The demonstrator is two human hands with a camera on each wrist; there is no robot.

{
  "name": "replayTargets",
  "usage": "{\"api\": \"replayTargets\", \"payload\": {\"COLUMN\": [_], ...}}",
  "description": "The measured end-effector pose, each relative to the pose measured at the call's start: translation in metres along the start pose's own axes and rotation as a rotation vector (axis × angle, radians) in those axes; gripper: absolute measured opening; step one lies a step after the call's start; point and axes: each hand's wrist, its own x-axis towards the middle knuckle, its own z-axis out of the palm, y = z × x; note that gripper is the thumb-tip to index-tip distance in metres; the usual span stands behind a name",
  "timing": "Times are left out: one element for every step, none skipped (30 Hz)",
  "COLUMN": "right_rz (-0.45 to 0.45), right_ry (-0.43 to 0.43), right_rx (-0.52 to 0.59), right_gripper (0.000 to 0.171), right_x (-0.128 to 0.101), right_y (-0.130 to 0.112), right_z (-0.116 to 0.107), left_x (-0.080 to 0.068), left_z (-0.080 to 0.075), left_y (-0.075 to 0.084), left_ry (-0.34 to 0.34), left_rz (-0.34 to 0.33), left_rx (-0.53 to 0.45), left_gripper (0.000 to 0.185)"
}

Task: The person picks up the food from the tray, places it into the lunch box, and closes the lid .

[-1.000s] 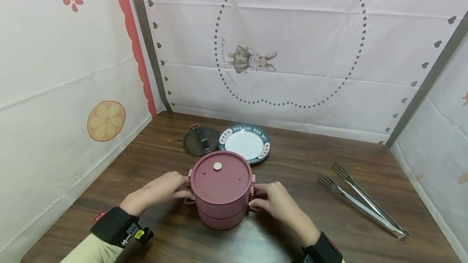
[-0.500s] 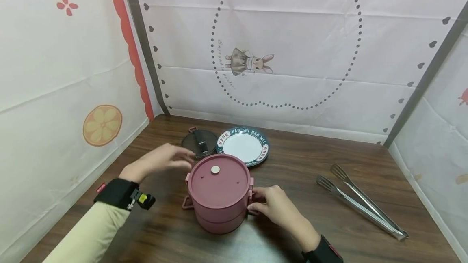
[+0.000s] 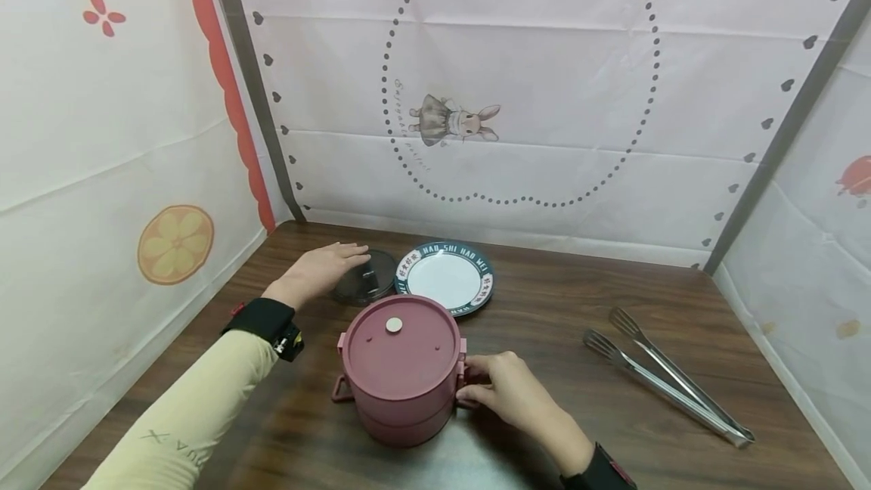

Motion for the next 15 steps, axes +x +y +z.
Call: {"api": "replayTargets", "payload": {"right_rz": [0.000, 0.000, 0.000, -0.001, -0.003, -0.002, -0.002, -0.002, -0.002, -0.001, -0.003, -0.003, -0.002, -0.001, 0.001], "right_ry": [-0.001, -0.002, -0.002, -0.001, 0.001, 0.001, 0.002, 0.004, 0.006, 0.006, 0.007, 0.007, 0.006, 0.005, 0.004], "right_rx": [0.001, 0.002, 0.000, 0.001, 0.000, 0.000, -0.002, -0.004, -0.007, -0.007, -0.011, -0.012, -0.012, -0.012, -0.011], "right_gripper": [0.028, 0.028, 0.028, 0.029, 0.029, 0.029, 0.029, 0.029, 0.029, 0.029, 0.029, 0.030, 0.030, 0.030, 0.030], "right_x": [0.000, 0.000, 0.000, -0.001, -0.001, -0.001, -0.001, -0.001, -0.001, -0.001, -0.001, -0.001, -0.001, -0.001, -0.001], "right_y": [0.000, 0.000, 0.000, 0.000, 0.000, -0.001, -0.001, -0.001, -0.001, 0.000, 0.000, 0.000, 0.000, 0.000, 0.001], "right_z": [0.000, 0.000, -0.001, -0.001, -0.001, -0.001, -0.001, -0.001, -0.001, -0.001, -0.001, -0.001, -0.001, -0.001, -0.001], "left_x": [0.003, 0.005, 0.007, 0.009, 0.010, 0.012, 0.013, 0.015, 0.017, 0.019, 0.020, 0.021, 0.022, 0.022, 0.022], "left_z": [0.003, 0.005, 0.007, 0.009, 0.011, 0.013, 0.014, 0.016, 0.017, 0.018, 0.018, 0.018, 0.018, 0.018, 0.018], "left_y": [0.001, 0.003, 0.004, 0.005, 0.005, 0.006, 0.006, 0.007, 0.007, 0.008, 0.008, 0.007, 0.007, 0.006, 0.006], "left_ry": [-0.015, -0.025, -0.026, -0.024, -0.027, -0.031, -0.040, -0.048, -0.057, -0.063, -0.068, -0.064, -0.058, -0.048, -0.039], "left_rz": [-0.003, -0.008, -0.010, -0.012, -0.015, -0.016, -0.017, -0.012, -0.013, -0.016, -0.017, -0.021, -0.023, -0.026, -0.029], "left_rx": [0.006, 0.007, 0.012, 0.015, 0.014, 0.009, 0.007, 0.011, 0.005, -0.005, -0.003, -0.003, 0.003, 0.002, -0.003], "left_gripper": [0.055, 0.056, 0.057, 0.057, 0.058, 0.060, 0.061, 0.062, 0.062, 0.062, 0.060, 0.056, 0.050, 0.045, 0.040]}}
